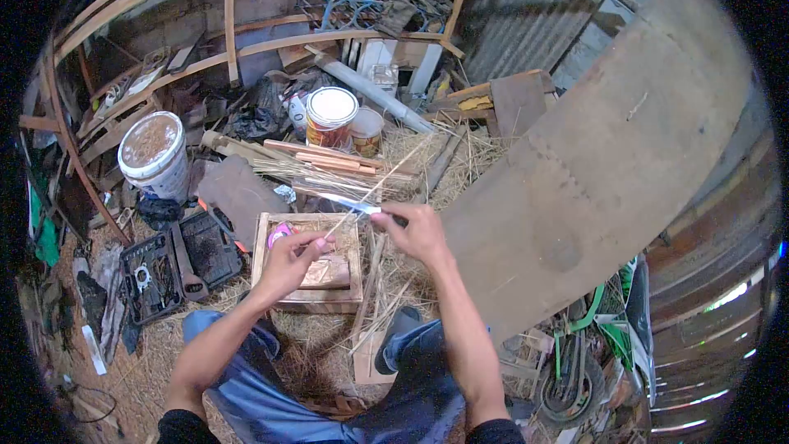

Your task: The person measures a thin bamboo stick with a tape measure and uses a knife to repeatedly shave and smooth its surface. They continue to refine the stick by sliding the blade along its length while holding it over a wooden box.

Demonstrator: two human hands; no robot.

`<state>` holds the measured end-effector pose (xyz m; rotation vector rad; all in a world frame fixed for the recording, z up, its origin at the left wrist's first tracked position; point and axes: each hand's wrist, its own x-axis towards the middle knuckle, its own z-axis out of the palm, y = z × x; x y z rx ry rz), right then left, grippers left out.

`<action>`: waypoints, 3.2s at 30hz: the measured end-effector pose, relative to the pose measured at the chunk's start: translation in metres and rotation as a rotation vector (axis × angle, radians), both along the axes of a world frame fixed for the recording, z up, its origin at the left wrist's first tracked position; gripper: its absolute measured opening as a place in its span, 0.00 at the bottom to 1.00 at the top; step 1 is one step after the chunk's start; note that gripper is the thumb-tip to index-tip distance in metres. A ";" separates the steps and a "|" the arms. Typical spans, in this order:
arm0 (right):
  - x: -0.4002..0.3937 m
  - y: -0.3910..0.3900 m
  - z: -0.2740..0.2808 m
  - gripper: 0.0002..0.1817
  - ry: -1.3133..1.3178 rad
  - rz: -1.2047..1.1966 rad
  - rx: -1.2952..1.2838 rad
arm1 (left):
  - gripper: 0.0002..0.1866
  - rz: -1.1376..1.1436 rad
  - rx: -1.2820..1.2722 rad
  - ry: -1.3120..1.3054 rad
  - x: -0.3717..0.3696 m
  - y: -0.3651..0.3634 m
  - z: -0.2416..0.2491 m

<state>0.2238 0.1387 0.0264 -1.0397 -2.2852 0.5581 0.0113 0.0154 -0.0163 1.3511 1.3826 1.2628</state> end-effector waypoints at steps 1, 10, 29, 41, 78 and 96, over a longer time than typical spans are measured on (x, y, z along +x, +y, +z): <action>0.008 0.014 -0.010 0.13 0.185 -0.078 0.003 | 0.12 0.011 0.052 0.018 -0.002 0.002 -0.001; 0.097 0.081 -0.049 0.15 0.456 -0.640 -0.191 | 0.10 -0.007 0.063 -0.015 -0.012 -0.013 -0.016; -0.036 -0.033 0.005 0.17 0.417 0.267 -0.970 | 0.11 -0.042 0.094 0.009 0.003 0.012 0.009; -0.033 -0.048 0.002 0.20 0.484 0.271 -1.138 | 0.08 0.020 0.156 0.266 0.015 -0.011 0.011; -0.003 -0.033 0.015 0.22 0.555 -0.053 -1.006 | 0.09 0.017 0.030 0.264 -0.013 -0.006 0.015; -0.040 -0.041 0.000 0.14 0.474 -0.077 -1.057 | 0.07 0.119 0.175 0.328 0.010 -0.017 0.028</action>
